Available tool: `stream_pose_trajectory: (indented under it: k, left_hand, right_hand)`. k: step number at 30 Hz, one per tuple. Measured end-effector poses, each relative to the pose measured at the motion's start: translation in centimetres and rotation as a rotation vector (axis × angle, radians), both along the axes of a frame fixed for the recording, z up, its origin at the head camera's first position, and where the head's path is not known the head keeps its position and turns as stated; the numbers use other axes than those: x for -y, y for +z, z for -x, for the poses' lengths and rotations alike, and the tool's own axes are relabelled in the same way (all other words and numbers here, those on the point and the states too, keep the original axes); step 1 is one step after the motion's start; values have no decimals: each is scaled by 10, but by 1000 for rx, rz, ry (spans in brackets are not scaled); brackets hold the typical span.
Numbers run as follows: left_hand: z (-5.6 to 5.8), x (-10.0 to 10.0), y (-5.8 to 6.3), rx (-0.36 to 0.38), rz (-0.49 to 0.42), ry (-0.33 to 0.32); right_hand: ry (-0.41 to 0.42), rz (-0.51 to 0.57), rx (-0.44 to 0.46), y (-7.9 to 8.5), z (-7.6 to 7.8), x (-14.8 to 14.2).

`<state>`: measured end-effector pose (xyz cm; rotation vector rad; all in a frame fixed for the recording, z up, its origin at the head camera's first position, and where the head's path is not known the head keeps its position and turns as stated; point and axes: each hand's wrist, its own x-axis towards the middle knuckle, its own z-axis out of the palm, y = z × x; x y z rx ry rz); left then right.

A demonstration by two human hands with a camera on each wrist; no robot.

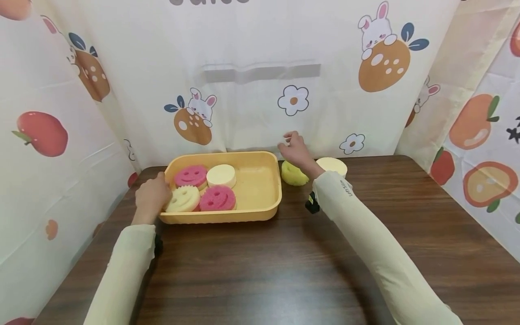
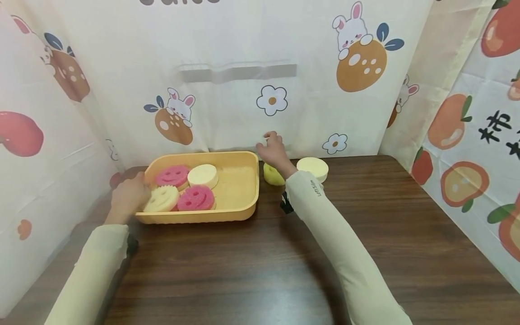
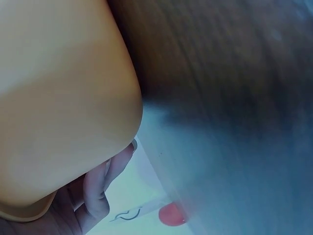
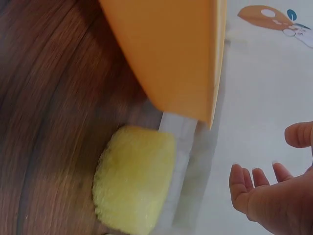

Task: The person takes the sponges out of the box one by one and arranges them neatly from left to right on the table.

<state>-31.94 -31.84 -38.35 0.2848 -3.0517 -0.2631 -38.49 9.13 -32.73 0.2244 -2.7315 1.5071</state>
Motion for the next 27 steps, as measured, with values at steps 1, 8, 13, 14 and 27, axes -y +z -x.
stream_pose_trajectory:
  k: [1, 8, 13, 14, 27]
  left_hand:
    - [0, 0, 0, 0, -1, -1]
    - [-1, -1, 2, 15, 0, 4]
    - [-2, -2, 3, 0, 3, 3]
    - [-2, -3, 4, -6, 2, 0]
    - [-3, -3, 3, 1, 5, 5]
  right_hand:
    - [7, 6, 1, 1, 0, 2]
    - [35, 15, 5, 6, 1, 16]
    - [46, -3, 9, 9, 2, 22]
    - [47, -6, 9, 10, 3, 23]
    - [130, -21, 53, 11, -1, 36]
